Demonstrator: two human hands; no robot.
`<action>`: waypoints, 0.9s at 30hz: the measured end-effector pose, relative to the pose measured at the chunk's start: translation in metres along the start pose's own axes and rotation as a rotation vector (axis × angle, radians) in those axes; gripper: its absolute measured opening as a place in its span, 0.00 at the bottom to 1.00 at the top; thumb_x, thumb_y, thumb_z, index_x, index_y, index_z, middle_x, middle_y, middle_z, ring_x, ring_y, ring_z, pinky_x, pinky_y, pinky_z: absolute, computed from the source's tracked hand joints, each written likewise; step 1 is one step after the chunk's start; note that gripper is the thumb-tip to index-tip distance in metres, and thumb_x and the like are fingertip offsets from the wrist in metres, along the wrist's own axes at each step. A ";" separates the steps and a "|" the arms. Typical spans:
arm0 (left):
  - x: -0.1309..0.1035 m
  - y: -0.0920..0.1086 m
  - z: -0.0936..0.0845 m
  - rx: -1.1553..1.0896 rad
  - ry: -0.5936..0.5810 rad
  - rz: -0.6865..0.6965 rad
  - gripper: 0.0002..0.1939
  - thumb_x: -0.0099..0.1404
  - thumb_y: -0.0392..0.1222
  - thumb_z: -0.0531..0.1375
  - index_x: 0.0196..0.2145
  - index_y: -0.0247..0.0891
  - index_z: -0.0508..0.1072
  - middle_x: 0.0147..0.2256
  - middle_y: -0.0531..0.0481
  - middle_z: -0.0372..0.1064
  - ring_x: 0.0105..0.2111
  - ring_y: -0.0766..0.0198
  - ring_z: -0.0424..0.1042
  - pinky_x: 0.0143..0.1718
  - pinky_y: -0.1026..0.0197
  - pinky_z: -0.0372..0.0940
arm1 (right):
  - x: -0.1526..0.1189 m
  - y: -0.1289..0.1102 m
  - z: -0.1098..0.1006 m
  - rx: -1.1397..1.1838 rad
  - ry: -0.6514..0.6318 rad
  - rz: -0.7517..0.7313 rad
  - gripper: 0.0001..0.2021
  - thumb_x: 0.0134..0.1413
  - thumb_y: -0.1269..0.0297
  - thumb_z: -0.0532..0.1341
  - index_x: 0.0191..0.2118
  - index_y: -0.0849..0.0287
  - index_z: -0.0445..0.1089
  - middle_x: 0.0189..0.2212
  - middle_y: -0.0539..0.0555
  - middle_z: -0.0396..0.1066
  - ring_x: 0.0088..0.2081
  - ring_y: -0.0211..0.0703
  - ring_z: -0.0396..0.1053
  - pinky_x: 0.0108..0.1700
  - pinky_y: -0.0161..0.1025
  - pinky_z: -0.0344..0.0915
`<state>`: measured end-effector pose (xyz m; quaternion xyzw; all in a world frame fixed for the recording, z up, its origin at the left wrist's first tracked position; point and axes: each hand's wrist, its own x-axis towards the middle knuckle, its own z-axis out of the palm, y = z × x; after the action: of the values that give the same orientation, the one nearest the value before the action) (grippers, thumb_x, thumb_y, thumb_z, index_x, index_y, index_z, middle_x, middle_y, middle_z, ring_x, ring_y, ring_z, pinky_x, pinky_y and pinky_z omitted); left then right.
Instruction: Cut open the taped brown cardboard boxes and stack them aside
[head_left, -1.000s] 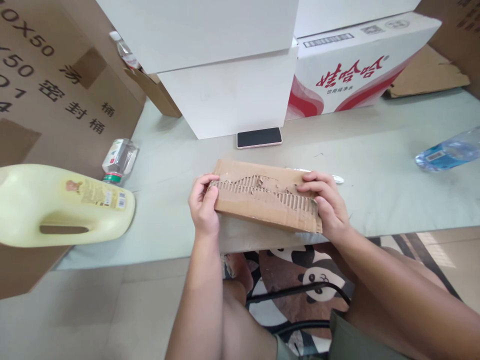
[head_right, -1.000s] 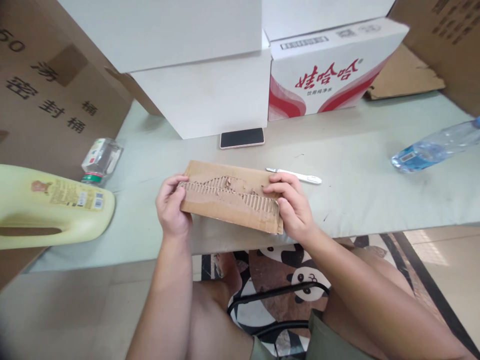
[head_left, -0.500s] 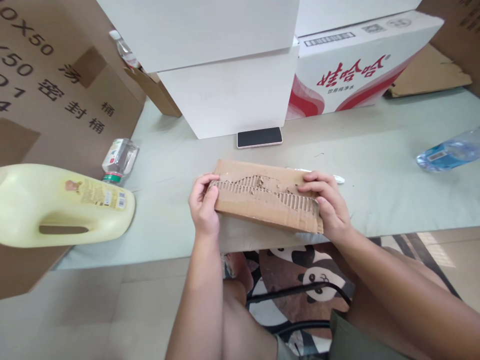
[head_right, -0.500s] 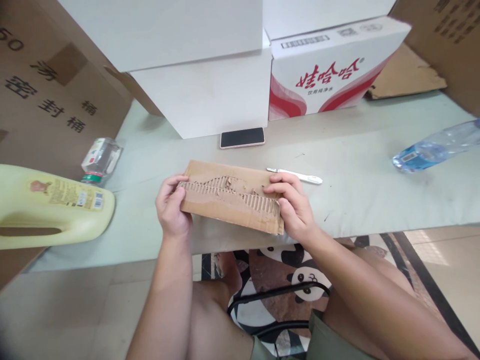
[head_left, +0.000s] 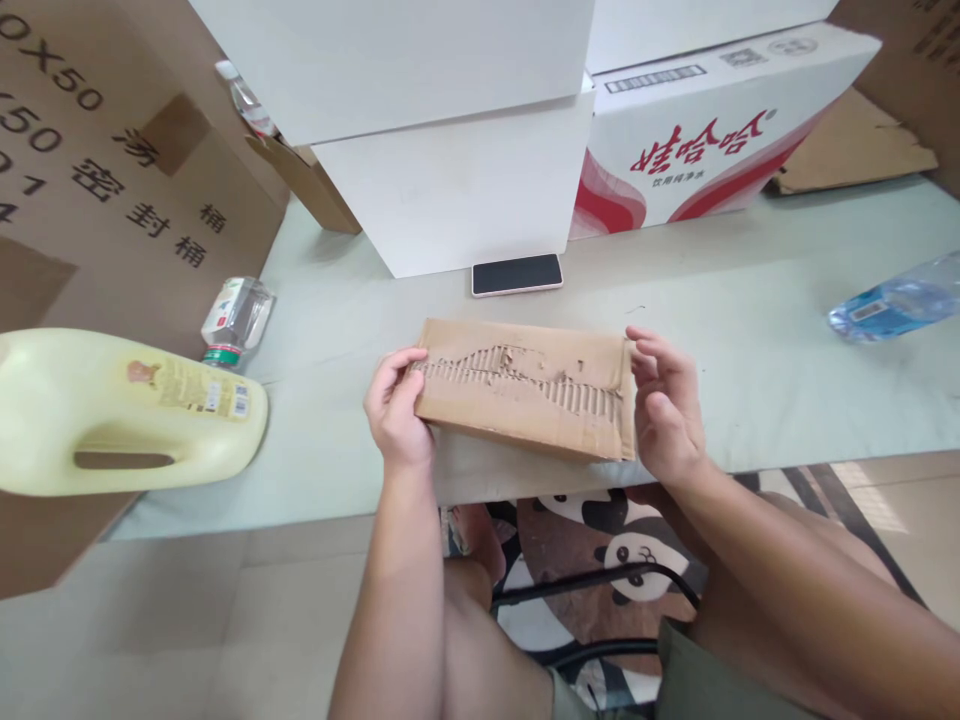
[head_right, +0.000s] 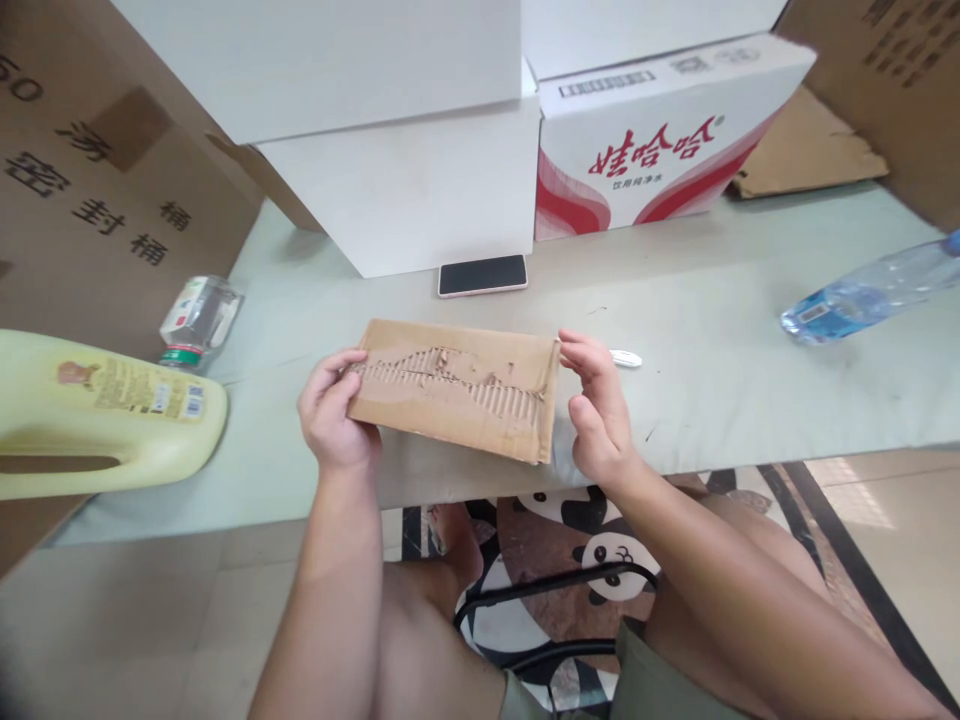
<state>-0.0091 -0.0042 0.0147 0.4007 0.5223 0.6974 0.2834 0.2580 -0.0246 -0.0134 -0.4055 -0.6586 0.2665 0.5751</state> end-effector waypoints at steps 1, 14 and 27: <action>0.002 0.001 0.000 -0.029 0.044 -0.028 0.10 0.50 0.39 0.60 0.30 0.39 0.79 0.34 0.49 0.72 0.37 0.60 0.69 0.40 0.59 0.61 | 0.001 0.003 -0.001 -0.050 -0.002 0.038 0.19 0.68 0.56 0.48 0.61 0.46 0.59 0.62 0.59 0.62 0.64 0.54 0.62 0.60 0.56 0.65; 0.027 -0.021 -0.037 -0.368 0.178 -0.477 0.07 0.49 0.40 0.59 0.29 0.41 0.72 0.30 0.48 0.73 0.36 0.56 0.75 0.39 0.54 0.71 | 0.023 0.047 -0.025 -1.022 -0.264 0.269 0.13 0.60 0.61 0.56 0.44 0.58 0.75 0.43 0.66 0.75 0.46 0.63 0.69 0.49 0.63 0.63; 0.004 -0.010 -0.002 -0.178 -0.132 -0.681 0.13 0.53 0.52 0.64 0.30 0.39 0.74 0.27 0.47 0.74 0.27 0.57 0.75 0.23 0.59 0.69 | 0.021 -0.010 0.012 0.203 -0.160 0.240 0.17 0.70 0.46 0.48 0.45 0.52 0.66 0.51 0.58 0.74 0.56 0.50 0.71 0.56 0.50 0.69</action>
<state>-0.0134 0.0012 0.0065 0.2215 0.5435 0.5783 0.5668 0.2435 -0.0107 0.0035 -0.3988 -0.6188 0.4296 0.5230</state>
